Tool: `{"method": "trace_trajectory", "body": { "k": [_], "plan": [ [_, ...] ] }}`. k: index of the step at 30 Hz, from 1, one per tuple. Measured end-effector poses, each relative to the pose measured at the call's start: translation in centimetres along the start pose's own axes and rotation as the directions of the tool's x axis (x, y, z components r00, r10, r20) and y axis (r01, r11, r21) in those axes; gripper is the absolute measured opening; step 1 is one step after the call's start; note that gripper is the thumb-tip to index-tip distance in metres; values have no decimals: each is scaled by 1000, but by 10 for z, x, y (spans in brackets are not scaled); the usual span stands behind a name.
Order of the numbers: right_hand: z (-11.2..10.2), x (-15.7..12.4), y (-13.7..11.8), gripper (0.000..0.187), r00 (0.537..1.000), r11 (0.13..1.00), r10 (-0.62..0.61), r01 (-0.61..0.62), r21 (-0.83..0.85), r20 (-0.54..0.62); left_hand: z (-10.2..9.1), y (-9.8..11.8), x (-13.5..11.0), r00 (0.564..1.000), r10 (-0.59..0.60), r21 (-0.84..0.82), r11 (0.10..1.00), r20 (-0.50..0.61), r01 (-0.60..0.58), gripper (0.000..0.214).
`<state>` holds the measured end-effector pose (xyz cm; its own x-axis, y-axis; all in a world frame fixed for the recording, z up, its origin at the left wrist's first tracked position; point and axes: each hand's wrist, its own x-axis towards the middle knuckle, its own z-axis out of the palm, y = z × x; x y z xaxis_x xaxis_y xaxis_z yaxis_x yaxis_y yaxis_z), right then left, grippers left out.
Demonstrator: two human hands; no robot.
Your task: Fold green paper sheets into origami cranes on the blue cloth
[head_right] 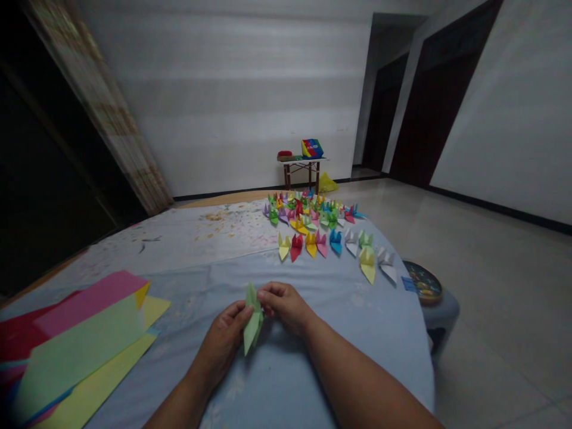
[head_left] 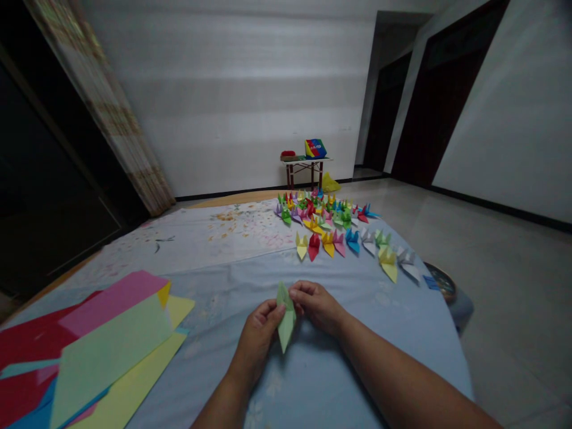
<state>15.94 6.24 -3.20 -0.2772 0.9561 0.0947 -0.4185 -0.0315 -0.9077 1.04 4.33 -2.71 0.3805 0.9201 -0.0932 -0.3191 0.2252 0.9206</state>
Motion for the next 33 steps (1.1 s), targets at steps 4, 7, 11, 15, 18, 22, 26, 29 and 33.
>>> {"method": "trace_trajectory", "body": {
  "k": [4, 7, 11, 15, 18, 22, 26, 29, 33],
  "plan": [
    [4, -3, -5, 27, 998, 997, 44, -46, 54, 32, 1, 1, -1, 1000, -18, -35, 999, 21, 19, 26],
    [6, -5, -8, 28, 997, 994, 75, -77, 80, 23, 2, 1, -2, 999, -24, -39, 999, 36, 25, 25],
    [7, -4, -8, 29, 995, 988, 95, -95, 124, 9, 1, 1, -2, 998, -44, -29, 999, 42, 45, 25],
    [6, -5, -7, 30, 995, 985, 97, -99, 144, 17, 3, 2, -4, 997, -65, -48, 997, 41, 67, 27],
    [7, -6, -8, 30, 992, 981, 118, -122, 148, 32, 6, 3, -5, 997, -67, -72, 995, 35, 69, 27],
    [9, -8, -9, 31, 989, 977, 137, -143, 156, 49, 8, 3, -5, 997, -70, -97, 993, 18, 72, 26],
    [8, -6, -7, 30, 992, 983, 119, -124, 135, 44, 7, 2, -5, 997, -70, -123, 990, 45, 75, 23],
    [6, -5, -6, 28, 996, 987, 92, -92, 130, 9, 6, 2, -5, 994, -98, -106, 989, 52, 103, 24],
    [4, -5, -6, 28, 997, 990, 80, -80, 113, 1, 6, 3, -6, 991, -124, -89, 988, 48, 127, 25]
  ]
}}
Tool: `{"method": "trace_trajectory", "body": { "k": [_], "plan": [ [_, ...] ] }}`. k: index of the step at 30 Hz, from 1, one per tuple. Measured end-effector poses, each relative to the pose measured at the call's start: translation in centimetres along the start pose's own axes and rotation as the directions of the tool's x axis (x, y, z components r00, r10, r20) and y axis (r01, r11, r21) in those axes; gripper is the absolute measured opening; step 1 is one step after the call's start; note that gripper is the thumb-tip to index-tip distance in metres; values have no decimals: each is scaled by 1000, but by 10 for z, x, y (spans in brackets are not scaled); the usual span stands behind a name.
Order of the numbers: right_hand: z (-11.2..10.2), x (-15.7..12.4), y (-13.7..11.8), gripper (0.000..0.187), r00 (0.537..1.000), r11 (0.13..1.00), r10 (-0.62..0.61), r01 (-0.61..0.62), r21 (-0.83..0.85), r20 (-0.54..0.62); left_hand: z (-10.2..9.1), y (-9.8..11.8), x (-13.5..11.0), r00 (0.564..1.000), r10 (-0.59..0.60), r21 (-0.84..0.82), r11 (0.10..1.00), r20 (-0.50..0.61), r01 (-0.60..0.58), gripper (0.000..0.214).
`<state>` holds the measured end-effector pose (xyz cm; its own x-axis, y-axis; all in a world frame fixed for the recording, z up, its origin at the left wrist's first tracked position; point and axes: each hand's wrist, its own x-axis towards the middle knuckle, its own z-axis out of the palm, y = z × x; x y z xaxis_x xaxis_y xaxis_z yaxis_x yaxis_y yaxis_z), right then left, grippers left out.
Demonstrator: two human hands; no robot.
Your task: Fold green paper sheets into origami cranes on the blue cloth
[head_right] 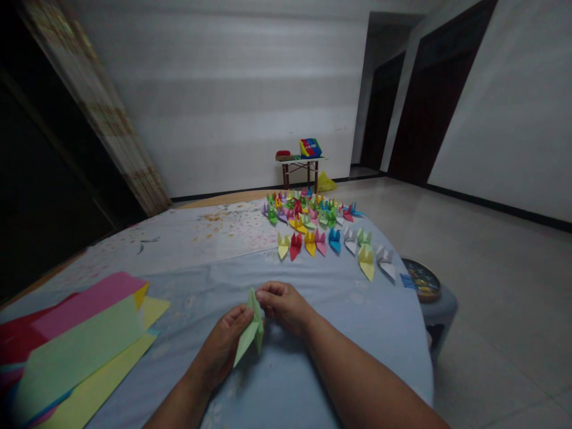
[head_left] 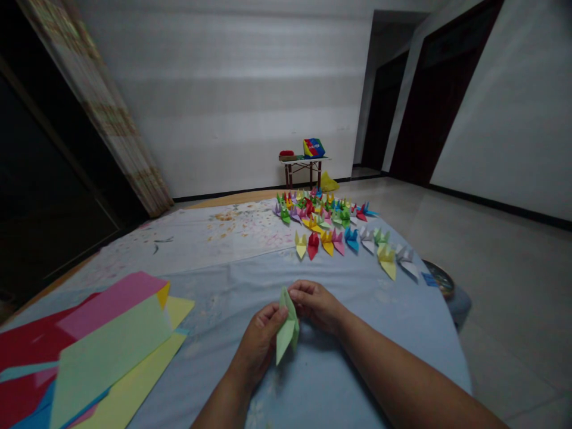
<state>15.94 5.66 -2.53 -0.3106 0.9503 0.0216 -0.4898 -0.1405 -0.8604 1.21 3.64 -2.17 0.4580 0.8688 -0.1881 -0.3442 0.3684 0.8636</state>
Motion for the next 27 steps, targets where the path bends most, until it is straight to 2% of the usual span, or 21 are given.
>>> {"method": "trace_trajectory", "body": {
  "k": [9, 13, 17, 22, 27],
  "plan": [
    [0, -1, -1, 27, 1000, 1000, 3, -3, -13, 14, 2, 3, -2, 999, -38, 4, 999, -8, 38, 30],
    [-1, 0, -1, 25, 1000, 998, -23, 24, -62, 16, 2, 4, -3, 998, -49, 27, 998, -43, 50, 31],
    [-5, 2, -1, 25, 999, 986, -54, 52, -160, -6, 0, 4, -2, 998, -52, 37, 998, -23, 53, 30],
    [-7, 3, -5, 32, 997, 975, -83, 81, -208, 0, 0, 3, -1, 999, -38, 38, 999, -2, 38, 26],
    [-9, 4, -6, 37, 996, 967, -87, 89, -240, 16, -1, 1, 1, 998, -39, 50, 998, -56, 42, 28]
  ]
}}
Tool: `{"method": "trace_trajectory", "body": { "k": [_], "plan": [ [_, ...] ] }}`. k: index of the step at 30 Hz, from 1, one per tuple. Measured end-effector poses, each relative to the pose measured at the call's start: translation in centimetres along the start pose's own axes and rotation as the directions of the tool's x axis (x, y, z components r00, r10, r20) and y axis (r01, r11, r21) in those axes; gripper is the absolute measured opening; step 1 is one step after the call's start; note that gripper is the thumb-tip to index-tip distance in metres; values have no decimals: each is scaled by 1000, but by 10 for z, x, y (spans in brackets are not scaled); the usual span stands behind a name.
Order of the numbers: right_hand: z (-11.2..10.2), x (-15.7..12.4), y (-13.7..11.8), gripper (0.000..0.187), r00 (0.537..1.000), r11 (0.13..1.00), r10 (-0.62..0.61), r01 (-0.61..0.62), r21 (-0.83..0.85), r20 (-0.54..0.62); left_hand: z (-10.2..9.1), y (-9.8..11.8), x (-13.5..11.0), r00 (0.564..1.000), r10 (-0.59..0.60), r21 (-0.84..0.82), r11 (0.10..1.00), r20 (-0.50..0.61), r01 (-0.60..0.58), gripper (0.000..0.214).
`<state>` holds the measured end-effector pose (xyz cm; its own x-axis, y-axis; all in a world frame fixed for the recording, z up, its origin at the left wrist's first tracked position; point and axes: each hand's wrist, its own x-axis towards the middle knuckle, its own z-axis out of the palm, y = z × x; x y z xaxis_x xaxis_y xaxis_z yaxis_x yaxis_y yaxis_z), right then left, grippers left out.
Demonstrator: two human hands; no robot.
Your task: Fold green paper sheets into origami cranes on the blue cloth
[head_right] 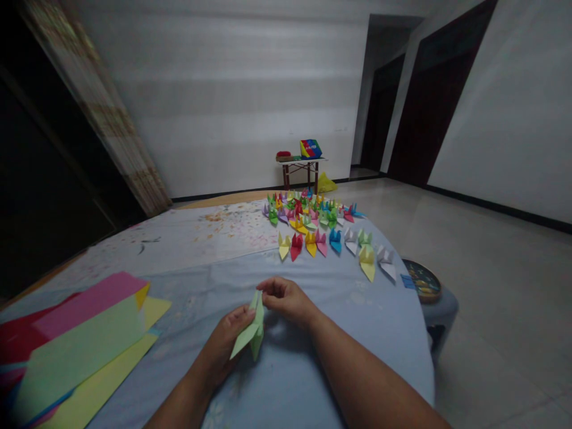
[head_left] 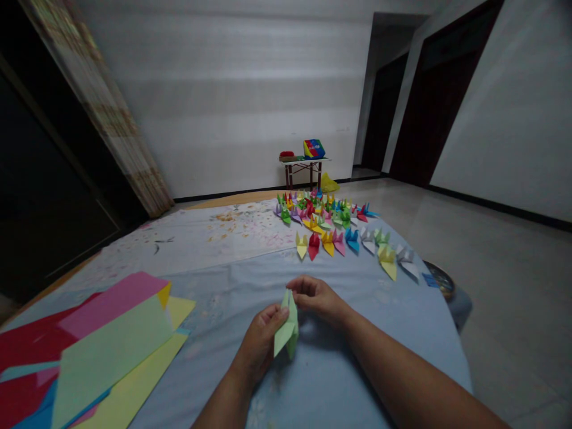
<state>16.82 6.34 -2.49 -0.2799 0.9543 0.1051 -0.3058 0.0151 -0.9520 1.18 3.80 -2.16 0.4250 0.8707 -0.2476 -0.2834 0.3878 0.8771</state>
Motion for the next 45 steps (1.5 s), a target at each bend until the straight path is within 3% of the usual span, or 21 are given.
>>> {"method": "trace_trajectory", "body": {
  "k": [8, 19, 24, 35, 40, 45],
  "plan": [
    [-3, 1, 7, 36, 999, 994, -44, 44, -101, 5, 0, -1, 3, 998, 45, 45, 998, -54, -43, 29],
    [1, -1, 3, 29, 989, 950, -123, 92, -297, -88, 2, -2, 4, 989, 91, 54, 995, -114, -85, 34],
    [2, -3, -1, 18, 978, 885, -189, 128, -448, -94, 1, -3, 4, 990, 92, 18, 996, -106, -90, 32],
    [2, -6, -1, 6, 965, 780, -254, 167, -603, -62, 1, -3, 5, 993, 93, -15, 995, -71, -95, 30],
    [4, -8, 1, 3, 936, 682, -352, 247, -688, -13, 2, -4, 6, 989, 113, -3, 993, -99, -114, 34],
    [8, -12, -2, 4, 877, 558, -472, 373, -741, 85, -2, -7, 8, 981, 154, 8, 988, -121, -154, 34]
  ]
}}
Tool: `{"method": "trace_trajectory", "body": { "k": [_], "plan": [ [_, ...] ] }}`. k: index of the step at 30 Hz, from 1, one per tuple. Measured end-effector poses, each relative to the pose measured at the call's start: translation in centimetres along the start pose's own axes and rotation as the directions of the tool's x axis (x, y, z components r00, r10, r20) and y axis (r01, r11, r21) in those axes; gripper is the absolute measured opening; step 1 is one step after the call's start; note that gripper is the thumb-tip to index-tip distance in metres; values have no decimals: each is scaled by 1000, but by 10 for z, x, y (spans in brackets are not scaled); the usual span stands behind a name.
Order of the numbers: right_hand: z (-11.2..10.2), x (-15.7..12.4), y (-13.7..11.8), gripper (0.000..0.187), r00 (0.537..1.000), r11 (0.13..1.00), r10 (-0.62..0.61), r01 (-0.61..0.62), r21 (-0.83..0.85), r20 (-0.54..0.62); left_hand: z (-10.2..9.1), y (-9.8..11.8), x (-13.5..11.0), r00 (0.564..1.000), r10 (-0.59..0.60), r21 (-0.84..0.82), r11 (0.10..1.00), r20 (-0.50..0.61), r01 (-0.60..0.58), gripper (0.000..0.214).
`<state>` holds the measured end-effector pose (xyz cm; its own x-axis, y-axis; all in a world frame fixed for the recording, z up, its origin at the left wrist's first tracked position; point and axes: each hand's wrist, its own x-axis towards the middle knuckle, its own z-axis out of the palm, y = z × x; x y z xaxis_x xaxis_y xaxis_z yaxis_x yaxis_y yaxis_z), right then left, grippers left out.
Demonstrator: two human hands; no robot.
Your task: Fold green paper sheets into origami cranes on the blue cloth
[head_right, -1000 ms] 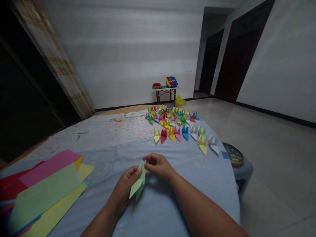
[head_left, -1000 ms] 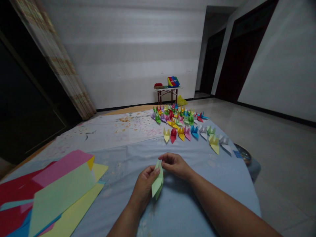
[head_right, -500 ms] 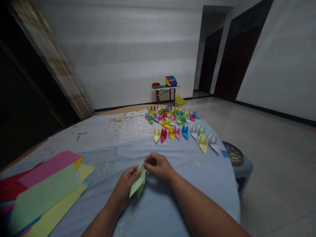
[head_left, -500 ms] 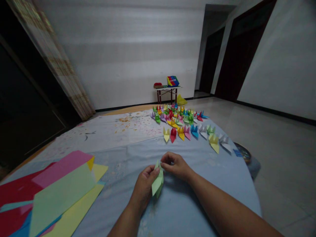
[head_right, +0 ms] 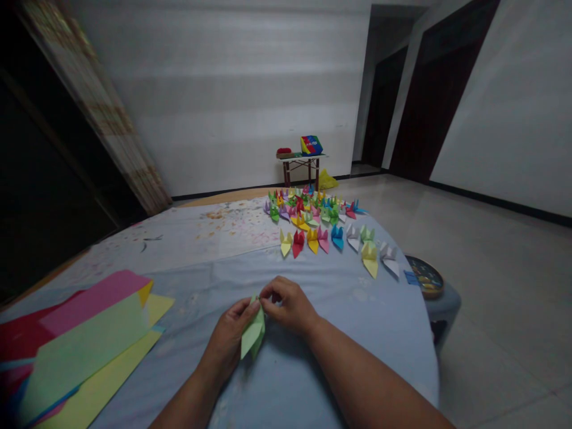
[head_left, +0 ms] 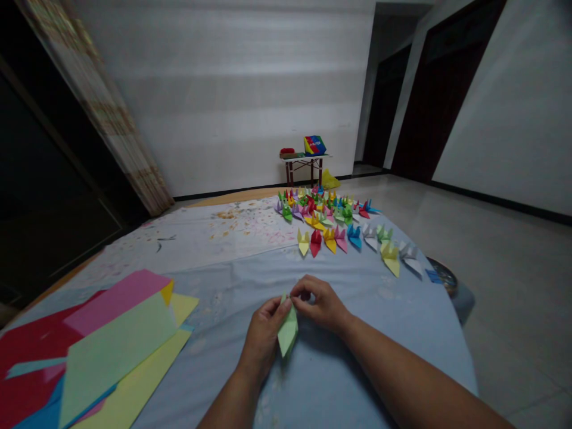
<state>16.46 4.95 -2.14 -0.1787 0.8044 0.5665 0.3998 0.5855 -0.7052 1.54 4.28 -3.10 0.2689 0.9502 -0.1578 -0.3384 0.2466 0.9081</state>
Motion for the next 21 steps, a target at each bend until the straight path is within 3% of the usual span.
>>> {"method": "trace_trajectory", "body": {
  "k": [15, 21],
  "plan": [
    [-2, -2, -4, 6, 996, 991, -90, 92, -101, 27, 3, 2, 0, 996, 14, -9, 1000, -89, -15, 29],
    [-4, -1, -7, 7, 994, 989, -86, 93, -114, 65, 1, 0, 0, 998, -4, -47, 999, -56, 1, 28]
  ]
}}
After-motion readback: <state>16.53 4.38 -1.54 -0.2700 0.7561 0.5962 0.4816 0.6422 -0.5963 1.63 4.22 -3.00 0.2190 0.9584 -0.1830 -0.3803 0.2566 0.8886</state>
